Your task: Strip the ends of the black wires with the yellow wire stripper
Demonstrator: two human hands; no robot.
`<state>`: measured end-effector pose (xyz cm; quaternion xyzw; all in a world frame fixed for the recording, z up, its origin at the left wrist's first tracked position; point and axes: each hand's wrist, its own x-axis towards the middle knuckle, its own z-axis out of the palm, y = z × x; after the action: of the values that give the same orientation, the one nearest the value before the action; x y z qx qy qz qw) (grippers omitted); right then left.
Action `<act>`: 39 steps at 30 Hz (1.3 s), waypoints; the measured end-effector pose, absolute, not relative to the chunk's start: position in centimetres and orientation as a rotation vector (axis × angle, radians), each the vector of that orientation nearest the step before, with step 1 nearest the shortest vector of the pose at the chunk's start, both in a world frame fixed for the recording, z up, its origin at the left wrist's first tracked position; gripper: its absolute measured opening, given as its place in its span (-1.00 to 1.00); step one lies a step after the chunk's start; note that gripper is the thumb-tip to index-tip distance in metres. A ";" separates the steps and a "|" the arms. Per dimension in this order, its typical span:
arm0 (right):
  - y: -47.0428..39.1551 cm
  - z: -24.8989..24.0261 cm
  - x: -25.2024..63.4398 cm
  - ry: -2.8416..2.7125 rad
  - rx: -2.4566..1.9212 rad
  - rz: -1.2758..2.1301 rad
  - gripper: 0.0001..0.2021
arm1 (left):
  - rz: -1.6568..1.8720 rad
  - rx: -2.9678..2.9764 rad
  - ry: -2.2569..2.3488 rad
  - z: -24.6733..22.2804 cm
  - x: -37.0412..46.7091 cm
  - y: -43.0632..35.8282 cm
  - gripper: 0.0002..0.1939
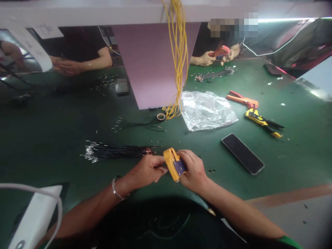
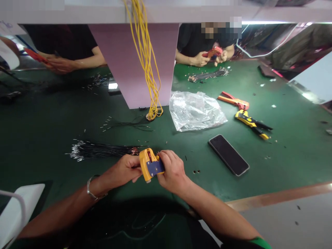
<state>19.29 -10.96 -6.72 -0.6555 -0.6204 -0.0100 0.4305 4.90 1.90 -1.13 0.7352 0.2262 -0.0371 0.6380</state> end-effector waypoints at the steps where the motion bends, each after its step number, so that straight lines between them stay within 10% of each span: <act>1: -11.0 -6.7 19.3 -1.550 -1.640 -0.024 -0.60 | -0.077 1.705 0.511 -1.1 4.9 1.9 -0.82; 39: -11.3 -7.1 19.0 -1.566 -1.619 -0.105 -0.81 | 0.187 2.094 0.282 -2.8 3.9 1.3 -0.77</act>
<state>18.99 -11.32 -7.15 -0.6485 -0.6273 -0.0422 0.4292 3.92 1.27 -2.83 0.8615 0.1161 0.0768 0.4882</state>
